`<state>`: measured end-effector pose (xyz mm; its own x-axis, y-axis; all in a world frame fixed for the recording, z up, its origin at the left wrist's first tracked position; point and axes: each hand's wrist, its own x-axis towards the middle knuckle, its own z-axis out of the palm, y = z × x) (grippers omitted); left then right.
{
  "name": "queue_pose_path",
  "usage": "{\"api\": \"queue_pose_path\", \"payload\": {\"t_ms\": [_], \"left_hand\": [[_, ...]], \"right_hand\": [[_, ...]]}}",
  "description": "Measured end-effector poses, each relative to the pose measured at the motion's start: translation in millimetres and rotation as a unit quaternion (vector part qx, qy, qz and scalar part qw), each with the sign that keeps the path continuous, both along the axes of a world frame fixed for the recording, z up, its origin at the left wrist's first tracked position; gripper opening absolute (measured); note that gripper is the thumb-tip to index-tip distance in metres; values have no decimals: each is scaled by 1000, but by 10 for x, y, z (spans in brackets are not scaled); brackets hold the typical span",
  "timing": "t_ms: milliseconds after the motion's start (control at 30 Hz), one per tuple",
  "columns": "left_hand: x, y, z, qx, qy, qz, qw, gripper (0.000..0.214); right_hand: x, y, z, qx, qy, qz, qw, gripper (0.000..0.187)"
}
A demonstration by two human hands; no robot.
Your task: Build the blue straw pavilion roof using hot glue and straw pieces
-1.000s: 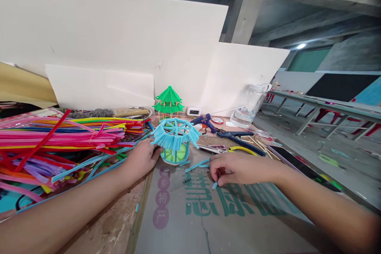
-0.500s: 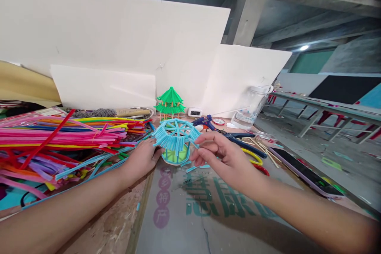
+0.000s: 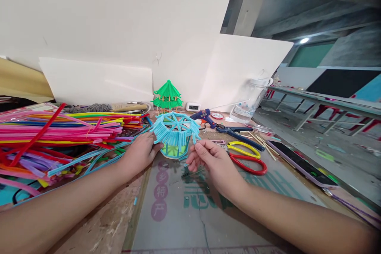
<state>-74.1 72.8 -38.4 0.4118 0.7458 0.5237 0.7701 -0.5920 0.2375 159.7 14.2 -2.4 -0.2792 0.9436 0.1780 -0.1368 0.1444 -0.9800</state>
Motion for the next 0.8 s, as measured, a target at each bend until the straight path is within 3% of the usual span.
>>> {"api": "queue_pose_path", "payload": {"t_ms": [500, 667, 800], "left_hand": [[19, -12, 23, 1, -21, -6, 1000, 24], [23, -19, 28, -3, -14, -1, 1000, 23], [21, -27, 32, -22, -1, 33, 999, 21]], "right_hand": [[-77, -25, -95, -49, 39, 44, 997, 29], [-82, -55, -80, -32, 28, 53, 998, 29], [-59, -92, -16, 8, -46, 41, 998, 29]]}}
